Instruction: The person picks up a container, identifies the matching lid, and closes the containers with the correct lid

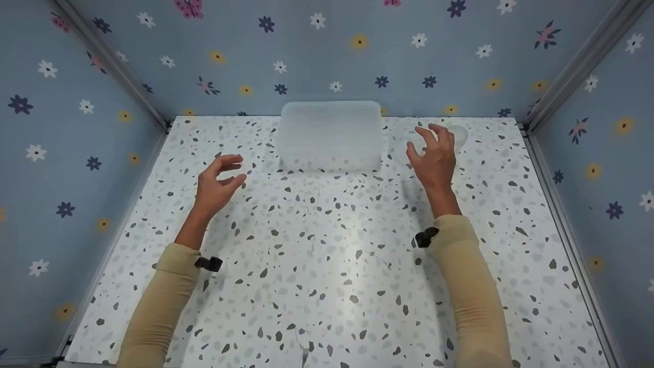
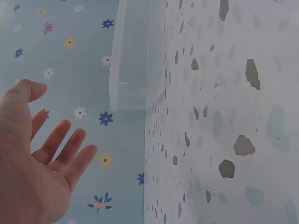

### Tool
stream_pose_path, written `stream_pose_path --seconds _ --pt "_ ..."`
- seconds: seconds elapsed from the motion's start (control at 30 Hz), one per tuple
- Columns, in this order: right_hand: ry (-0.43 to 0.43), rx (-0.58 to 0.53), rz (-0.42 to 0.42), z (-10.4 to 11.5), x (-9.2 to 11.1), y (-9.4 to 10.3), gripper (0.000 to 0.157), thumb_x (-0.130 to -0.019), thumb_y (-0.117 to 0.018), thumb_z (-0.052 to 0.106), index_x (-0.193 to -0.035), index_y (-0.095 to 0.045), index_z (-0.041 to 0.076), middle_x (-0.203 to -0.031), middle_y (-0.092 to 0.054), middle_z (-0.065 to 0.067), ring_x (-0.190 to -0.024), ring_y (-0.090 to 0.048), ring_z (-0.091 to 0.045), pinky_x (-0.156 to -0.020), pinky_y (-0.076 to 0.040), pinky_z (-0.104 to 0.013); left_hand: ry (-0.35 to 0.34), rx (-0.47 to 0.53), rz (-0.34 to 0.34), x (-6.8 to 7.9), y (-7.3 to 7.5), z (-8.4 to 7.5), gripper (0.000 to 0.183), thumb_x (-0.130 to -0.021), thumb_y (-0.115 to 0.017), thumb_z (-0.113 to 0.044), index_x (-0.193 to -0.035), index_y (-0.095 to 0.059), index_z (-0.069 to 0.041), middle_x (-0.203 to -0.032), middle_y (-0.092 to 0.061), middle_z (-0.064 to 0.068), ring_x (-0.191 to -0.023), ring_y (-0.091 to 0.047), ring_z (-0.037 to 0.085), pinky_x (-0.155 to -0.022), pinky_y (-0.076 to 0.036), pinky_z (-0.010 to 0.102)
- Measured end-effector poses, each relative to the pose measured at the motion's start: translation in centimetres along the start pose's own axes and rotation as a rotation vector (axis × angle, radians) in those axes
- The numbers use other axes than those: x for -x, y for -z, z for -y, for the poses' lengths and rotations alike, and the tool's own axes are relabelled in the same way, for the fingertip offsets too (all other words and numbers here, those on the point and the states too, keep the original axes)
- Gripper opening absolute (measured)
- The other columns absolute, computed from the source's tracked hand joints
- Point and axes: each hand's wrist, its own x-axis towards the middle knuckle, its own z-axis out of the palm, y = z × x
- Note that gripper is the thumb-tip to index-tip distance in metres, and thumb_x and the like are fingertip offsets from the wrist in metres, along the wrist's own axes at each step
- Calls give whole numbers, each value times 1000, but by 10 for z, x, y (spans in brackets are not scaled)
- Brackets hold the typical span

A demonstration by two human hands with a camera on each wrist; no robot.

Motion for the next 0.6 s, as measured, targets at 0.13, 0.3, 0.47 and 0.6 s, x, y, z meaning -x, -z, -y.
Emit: stream_pose_path --seconds 0.13,0.3,0.47,0.6 --pt "23 -16 -2 0 6 -6 36 -102 -82 12 -135 -78 -1 -146 -66 -33 -137 -60 -54 -116 -52 -69 7 -6 11 1 -2 1 48 -105 -79 -15 -151 -67 -8 -152 -70 16 -143 -67 35 -119 -58 62" --pt "-10 -30 23 1 13 -15 37 -102 -82 10 -137 -78 -2 -146 -66 -32 -136 -60 -54 -113 -52 -70 15 -7 16 4 -4 5 48 -105 -79 -15 -151 -67 -8 -152 -70 16 -143 -68 36 -117 -59 61" --pt "-71 -18 49 -1 17 -26 36 -104 -79 10 -138 -77 -2 -143 -67 -32 -132 -63 -52 -112 -53 -66 21 11 37 9 -8 10 48 -104 -79 -13 -150 -67 -5 -153 -69 17 -143 -67 38 -117 -60 60" --pt "-106 -8 63 -5 18 -33 36 -105 -78 9 -139 -76 -2 -142 -66 -33 -133 -63 -53 -114 -53 -65 24 8 44 11 -10 12 47 -104 -79 -14 -149 -68 -7 -153 -69 16 -143 -68 36 -119 -59 59"
